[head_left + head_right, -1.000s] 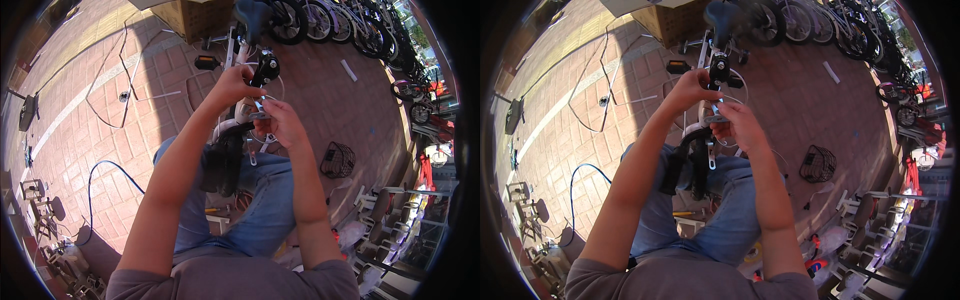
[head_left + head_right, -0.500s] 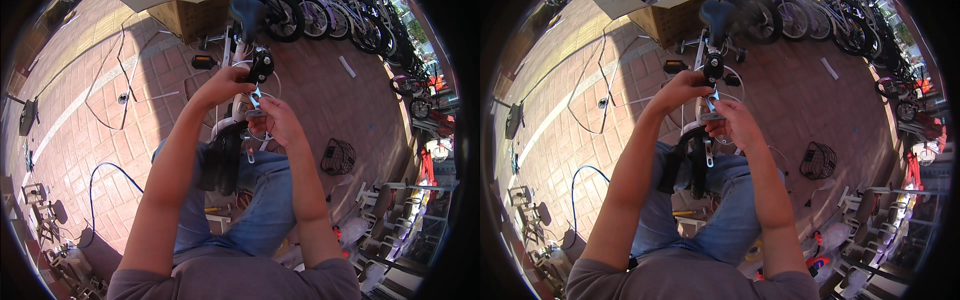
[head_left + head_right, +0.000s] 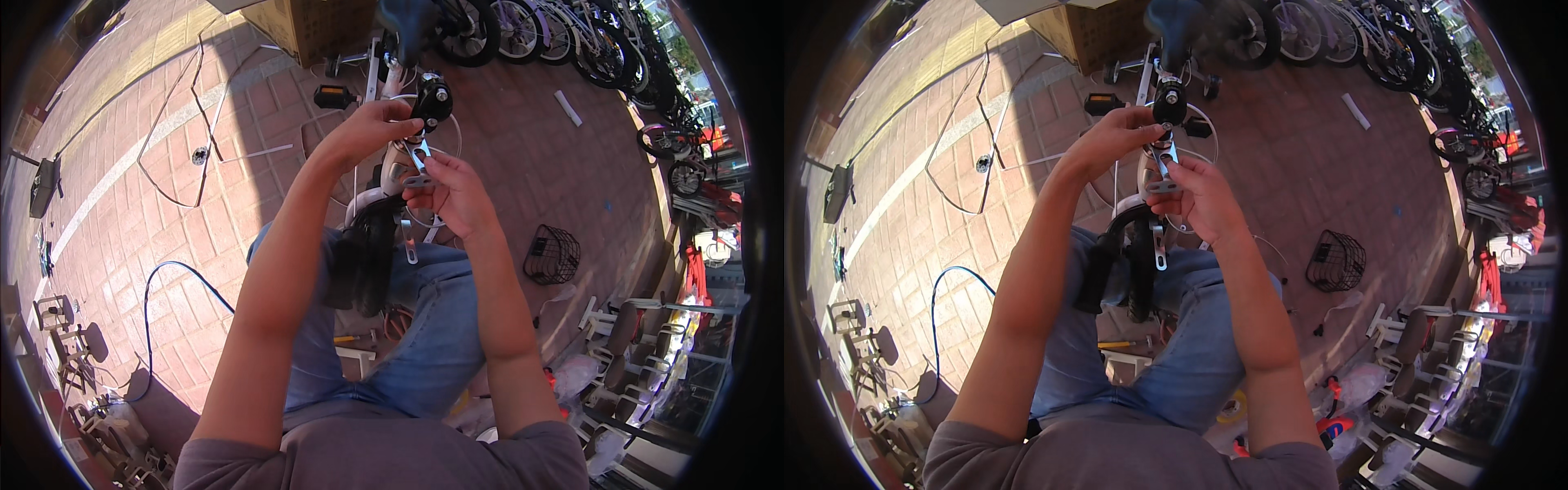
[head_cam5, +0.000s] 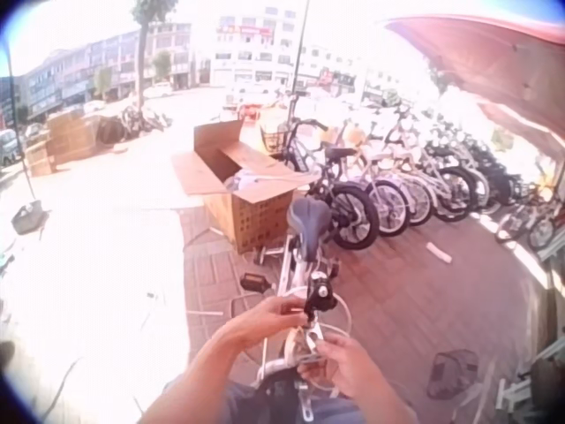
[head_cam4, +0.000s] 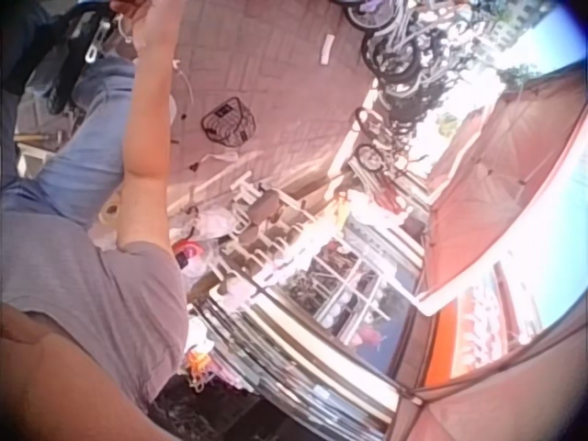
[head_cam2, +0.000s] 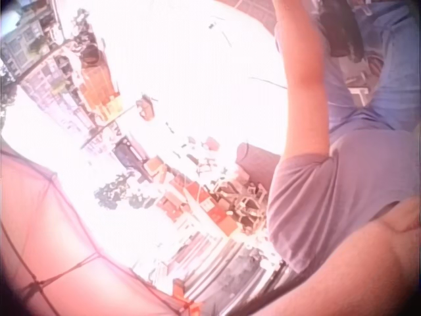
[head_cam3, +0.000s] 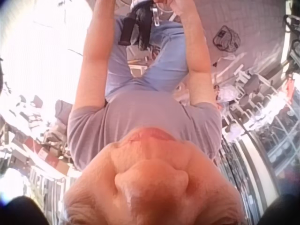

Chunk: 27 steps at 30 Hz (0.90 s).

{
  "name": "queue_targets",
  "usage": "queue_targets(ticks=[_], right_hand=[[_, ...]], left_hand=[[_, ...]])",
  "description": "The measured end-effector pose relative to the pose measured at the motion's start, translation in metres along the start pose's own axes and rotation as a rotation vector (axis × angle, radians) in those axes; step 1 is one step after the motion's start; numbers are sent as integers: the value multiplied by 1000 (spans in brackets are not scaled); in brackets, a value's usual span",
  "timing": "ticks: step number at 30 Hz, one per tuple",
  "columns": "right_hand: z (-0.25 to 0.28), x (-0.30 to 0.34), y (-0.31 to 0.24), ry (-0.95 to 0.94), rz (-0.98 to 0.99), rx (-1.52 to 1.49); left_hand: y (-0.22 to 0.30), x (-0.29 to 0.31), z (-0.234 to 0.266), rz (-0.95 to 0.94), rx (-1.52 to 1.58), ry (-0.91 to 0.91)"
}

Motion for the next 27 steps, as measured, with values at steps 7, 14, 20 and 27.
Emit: queue_targets(ticks=[7,14,20,27], right_hand=[[9,-2,-3,106,-27,93],[2,-21,-30,389,459,616],[15,-47,-40,135,358,510],[25,-51,-39,151,353,404]], left_hand=[[-9,-1,24,21,314,19],[2,10,0,-10,194,181],[4,12,13,-65,244,332],[11,17,13,-2,155,325]])
Point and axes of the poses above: each hand's wrist, its own x-axis away from the middle knuckle, its own z-axis out of the back of the hand, y = z × x, the point moved 3 cm from there along -x, towards the middle knuckle, and after that the axes turned 4 degrees about y, right-handed, at the moved point
